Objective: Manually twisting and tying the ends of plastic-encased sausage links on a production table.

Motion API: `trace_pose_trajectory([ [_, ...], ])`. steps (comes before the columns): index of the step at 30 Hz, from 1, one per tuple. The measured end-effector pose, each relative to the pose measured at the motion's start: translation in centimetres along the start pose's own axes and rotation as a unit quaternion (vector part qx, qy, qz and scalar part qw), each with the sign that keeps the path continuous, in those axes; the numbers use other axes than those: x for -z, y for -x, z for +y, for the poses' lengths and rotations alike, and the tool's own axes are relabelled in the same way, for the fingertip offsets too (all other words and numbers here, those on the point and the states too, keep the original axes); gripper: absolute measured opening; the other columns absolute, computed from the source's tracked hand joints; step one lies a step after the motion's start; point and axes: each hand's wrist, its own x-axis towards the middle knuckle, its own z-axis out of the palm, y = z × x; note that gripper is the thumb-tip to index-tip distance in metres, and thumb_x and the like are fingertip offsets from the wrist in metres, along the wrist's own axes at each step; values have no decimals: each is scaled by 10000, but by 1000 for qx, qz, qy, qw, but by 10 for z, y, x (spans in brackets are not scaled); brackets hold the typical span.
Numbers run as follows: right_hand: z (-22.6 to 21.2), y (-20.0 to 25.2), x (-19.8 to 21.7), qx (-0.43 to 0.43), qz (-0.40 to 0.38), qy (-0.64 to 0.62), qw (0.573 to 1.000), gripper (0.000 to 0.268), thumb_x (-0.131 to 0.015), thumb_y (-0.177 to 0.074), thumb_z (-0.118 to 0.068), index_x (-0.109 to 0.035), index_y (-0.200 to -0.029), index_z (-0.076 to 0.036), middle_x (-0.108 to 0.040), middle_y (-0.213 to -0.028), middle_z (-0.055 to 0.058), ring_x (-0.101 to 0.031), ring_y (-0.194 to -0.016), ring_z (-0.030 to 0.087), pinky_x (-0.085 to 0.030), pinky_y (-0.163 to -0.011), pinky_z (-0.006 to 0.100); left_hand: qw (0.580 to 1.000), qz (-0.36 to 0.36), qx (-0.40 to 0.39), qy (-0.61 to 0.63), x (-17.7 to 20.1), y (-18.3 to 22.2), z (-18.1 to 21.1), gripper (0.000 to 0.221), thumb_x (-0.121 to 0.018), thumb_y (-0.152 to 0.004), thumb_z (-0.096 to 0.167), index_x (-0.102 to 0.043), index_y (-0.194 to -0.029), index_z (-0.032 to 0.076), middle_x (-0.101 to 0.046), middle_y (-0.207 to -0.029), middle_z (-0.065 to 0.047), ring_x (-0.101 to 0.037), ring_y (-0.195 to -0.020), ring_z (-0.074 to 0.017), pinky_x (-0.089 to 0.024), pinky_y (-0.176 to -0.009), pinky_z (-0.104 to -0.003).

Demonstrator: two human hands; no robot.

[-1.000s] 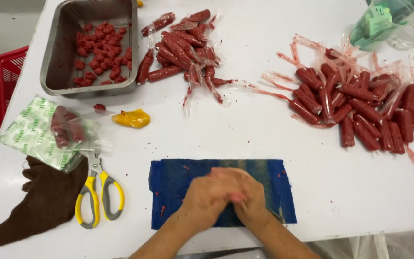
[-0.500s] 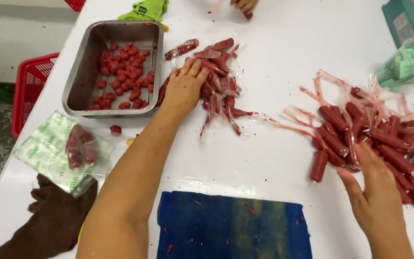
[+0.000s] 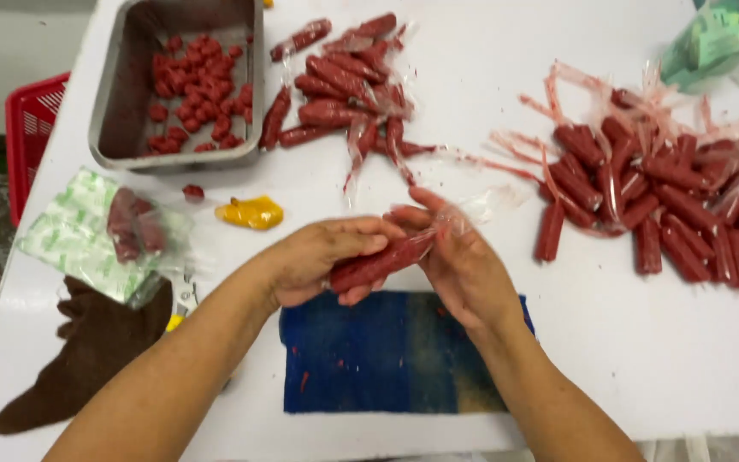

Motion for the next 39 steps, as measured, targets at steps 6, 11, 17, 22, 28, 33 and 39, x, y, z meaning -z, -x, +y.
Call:
trace_pose_trajectory([
  [6, -53, 30, 14, 145, 72, 72, 984, 132, -573, -1047, -304, -621, -1086, -188, -546, -883, -40, -661, -947, 148, -507, -1142, 412, 904, 131, -16, -406, -37, 44, -27, 284, -748, -886, 372, -769, -1095, 181, -721, -784, -66, -675, -745, -185, -560, -685, -292],
  [11, -83, 66, -45, 196, -176, 758, 597, 559, -628, -934, -219, -450, -1433, -43, -633, -1330, 112, -613, -1234, 257, -335, -1072, 453, 881, 121, 1, -457, -66, 73, -22, 198, -641, -942, 356, -708, -943, 170, -661, -744, 41, -565, -715, -84, -457, -712, -250],
  [17, -56, 70, -61, 231, -301, 821, 426, 238, -549, -861, 43, -542, -1081, -46, -542, -813, 52, -538, -723, 254, -367, -1055, 512, 908, 141, -15, -394, -64, 84, -38, 305, -690, -940, 304, -537, -730, 144, -483, -674, 51, -425, -669, -101, -381, -643, -263],
  [22, -46, 66, -63, 253, -314, 832, 380, 282, -593, -783, 37, -612, -1032, -95, -544, -821, 26, -554, -730, 237, -340, -1119, 543, 913, 135, -7, -385, -52, 93, -48, 379, -683, -959, 327, -466, -701, 153, -425, -656, 57, -370, -635, -111, -325, -607, -271],
  [28, -24, 50, -67, 316, -311, 821, 361, 159, -494, -908, 1, -578, -876, -130, -503, -809, 14, -503, -741, 223, -299, -1168, 586, 902, 113, -16, -416, -36, 89, -56, 387, -730, -908, 395, -457, -766, 161, -499, -724, 33, -440, -673, -134, -372, -644, -299],
  [33, -22, 34, -58, 414, -367, 779, 295, 321, -407, -967, 12, -599, -945, -245, -578, -1031, -31, -498, -1427, 244, -128, -1176, 720, 912, 198, -49, -355, -35, 77, -89, 325, -720, -799, 326, -620, -1066, 171, -641, -773, 18, -553, -686, -131, -477, -643, -304],
  [39, -54, 15, -60, 462, -392, 743, 285, 214, -504, -1122, -196, -582, -924, -222, -547, -969, -77, -630, -1340, 241, -52, -1174, 720, 944, 57, 59, -320, -19, 123, -64, 125, -671, -916, 220, -720, -1030, 229, -538, -746, 66, -463, -694, -91, -403, -658, -239],
])
